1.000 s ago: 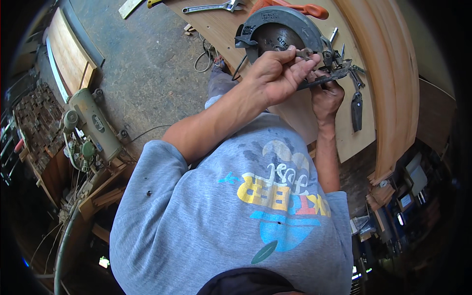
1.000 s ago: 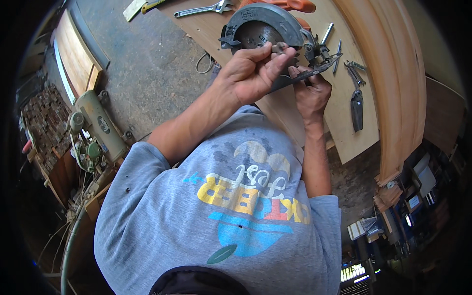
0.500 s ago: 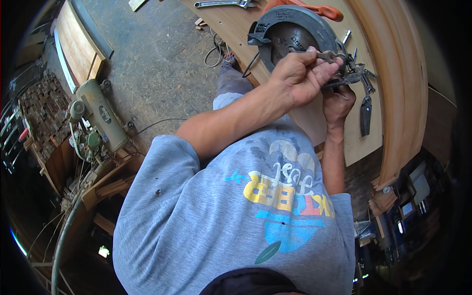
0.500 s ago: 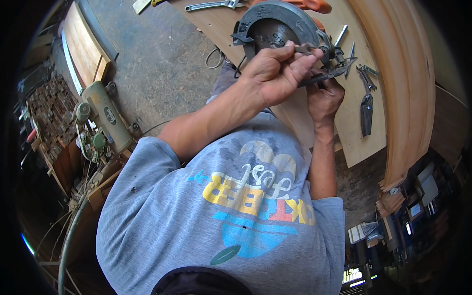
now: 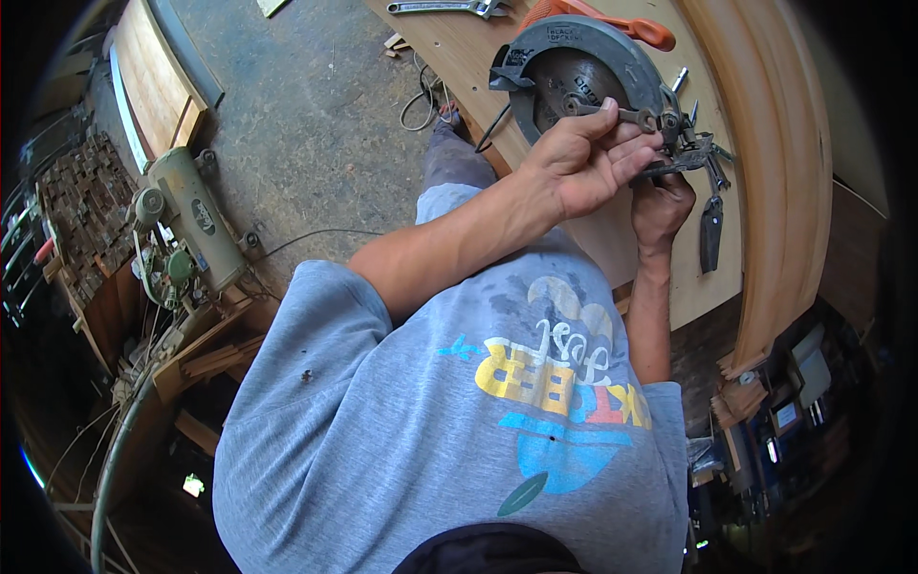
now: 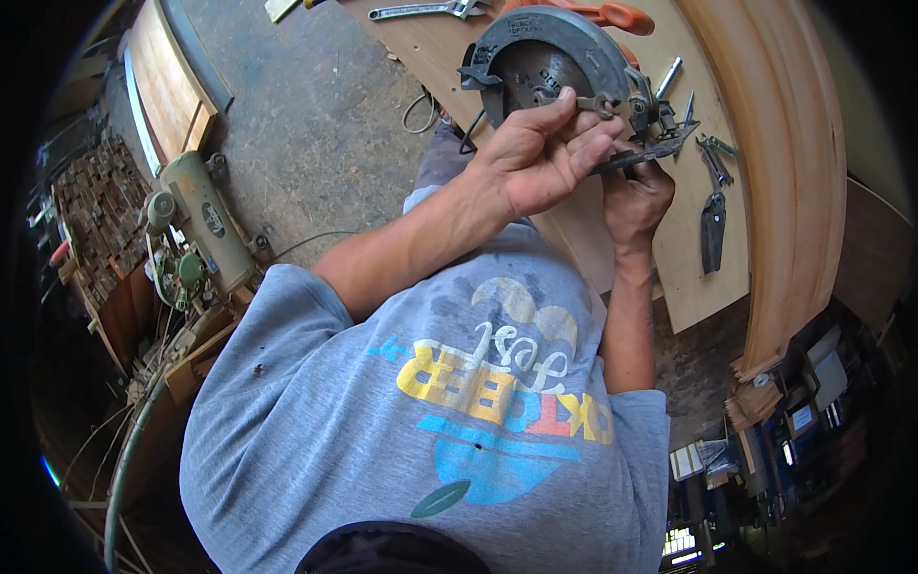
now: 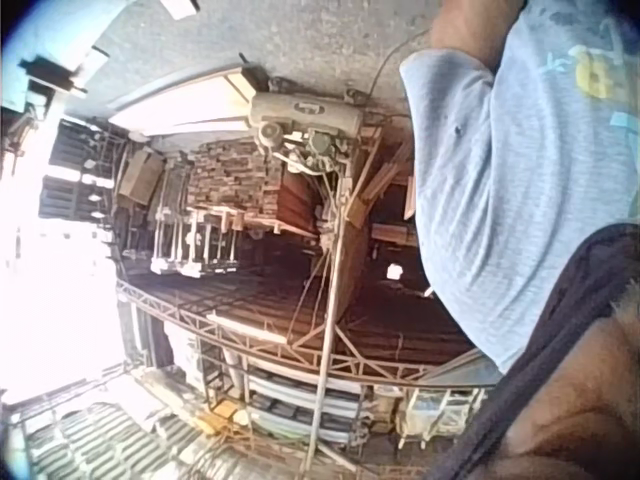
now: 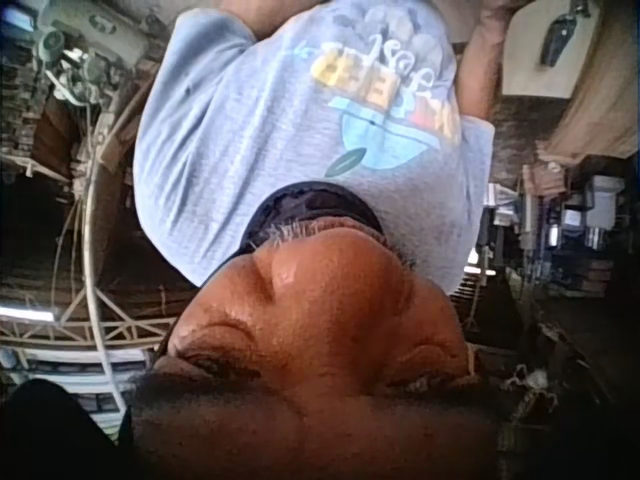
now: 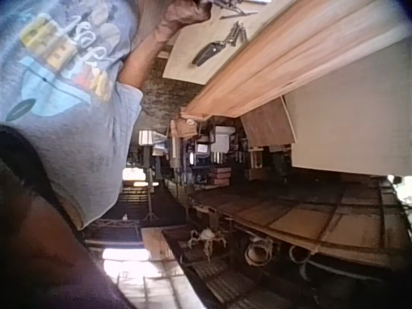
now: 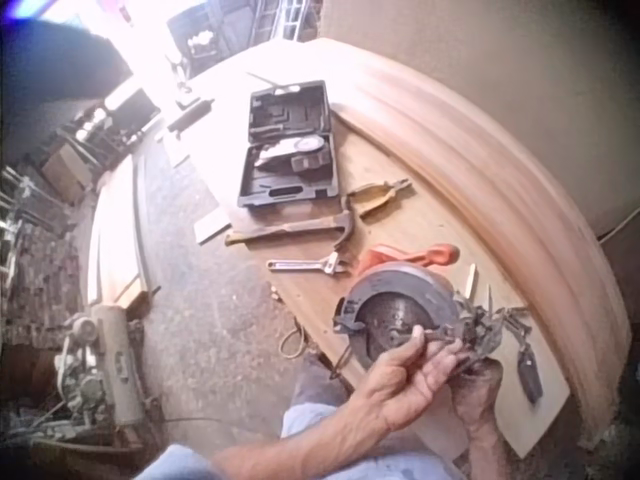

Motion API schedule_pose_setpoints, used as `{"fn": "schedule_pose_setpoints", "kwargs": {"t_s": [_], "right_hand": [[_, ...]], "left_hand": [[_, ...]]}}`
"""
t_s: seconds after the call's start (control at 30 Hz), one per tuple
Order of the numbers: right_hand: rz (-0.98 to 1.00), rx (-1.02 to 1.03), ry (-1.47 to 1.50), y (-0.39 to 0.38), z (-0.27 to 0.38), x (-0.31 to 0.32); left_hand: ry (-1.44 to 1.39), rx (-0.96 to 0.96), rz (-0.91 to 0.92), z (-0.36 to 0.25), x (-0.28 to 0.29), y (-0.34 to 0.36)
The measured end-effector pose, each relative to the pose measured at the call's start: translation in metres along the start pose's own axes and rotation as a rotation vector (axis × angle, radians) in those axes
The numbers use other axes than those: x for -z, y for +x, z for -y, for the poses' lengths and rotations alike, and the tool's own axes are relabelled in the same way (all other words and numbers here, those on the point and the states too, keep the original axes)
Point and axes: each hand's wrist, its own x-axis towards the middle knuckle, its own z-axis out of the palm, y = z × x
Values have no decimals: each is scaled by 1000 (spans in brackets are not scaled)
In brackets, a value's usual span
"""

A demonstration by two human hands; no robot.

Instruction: Repairing or adjusting a handheld circular saw using a wrench to tighten or loosen mechanical components.

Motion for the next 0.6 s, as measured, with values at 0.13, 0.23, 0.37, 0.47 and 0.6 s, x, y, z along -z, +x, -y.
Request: {"fn": "schedule_pose_setpoints", "kwargs": {"t_s": [0.13,0.23,0.37,0.47,0.6], "right_hand": [[-13,0,11,1,0,-1],[-26,-3,2,0,1,-1],[-8,-50,10,1,5,-1],[0,-29,-23,-1,-4,2],[15,-6,-50,-1,-8,4]], "left_hand": [[-2,-12,-33,4,0,8],[-10,-59,-90,8,-2,12],[13,-95,-128,10,-7,11],[15,-55,-89,9,-4,8],[71,-26,-66,5,2,2]]}}
